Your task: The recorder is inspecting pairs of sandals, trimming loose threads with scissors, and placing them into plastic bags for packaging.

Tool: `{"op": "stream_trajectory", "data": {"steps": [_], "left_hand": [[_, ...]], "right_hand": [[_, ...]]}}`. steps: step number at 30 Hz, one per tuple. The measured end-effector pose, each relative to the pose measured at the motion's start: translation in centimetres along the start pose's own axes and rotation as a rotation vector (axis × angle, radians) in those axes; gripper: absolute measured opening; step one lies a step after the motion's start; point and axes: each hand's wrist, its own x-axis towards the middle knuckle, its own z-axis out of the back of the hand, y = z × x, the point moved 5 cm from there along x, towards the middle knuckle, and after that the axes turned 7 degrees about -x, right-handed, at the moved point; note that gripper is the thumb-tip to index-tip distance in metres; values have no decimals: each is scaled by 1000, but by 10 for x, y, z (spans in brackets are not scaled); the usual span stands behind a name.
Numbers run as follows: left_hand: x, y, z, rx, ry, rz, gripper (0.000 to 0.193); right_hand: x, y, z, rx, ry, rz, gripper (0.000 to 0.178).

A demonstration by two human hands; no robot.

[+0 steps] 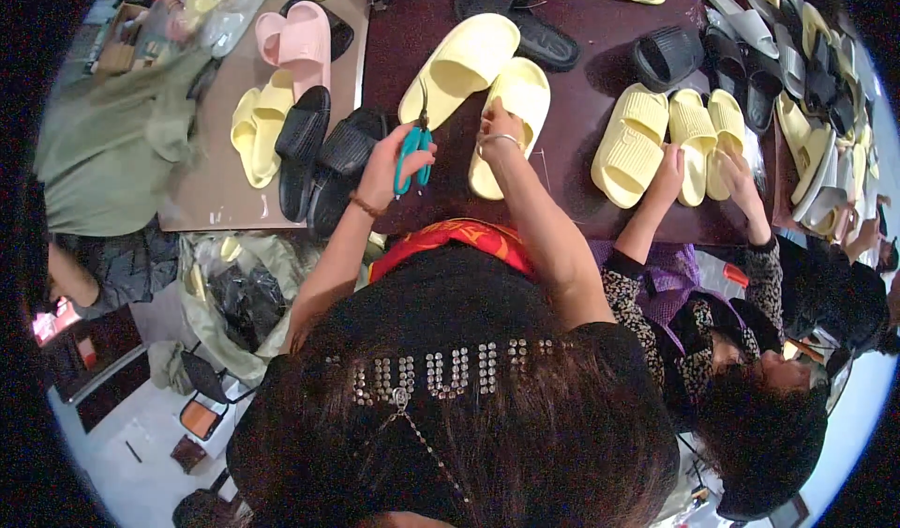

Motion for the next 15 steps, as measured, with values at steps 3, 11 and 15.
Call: {"op": "stream_trajectory", "data": {"steps": [3, 11, 15], "left_hand": [[11, 10, 6, 379, -90, 53, 42], [58, 32, -33, 333, 400, 164, 28], [79, 46, -33, 281, 526, 342, 26]], "right_hand": [[-2, 5, 14, -122, -89, 164, 24], [-8, 10, 26, -133, -151, 419, 29], [-6, 6, 28, -227, -108, 504, 30]]}}
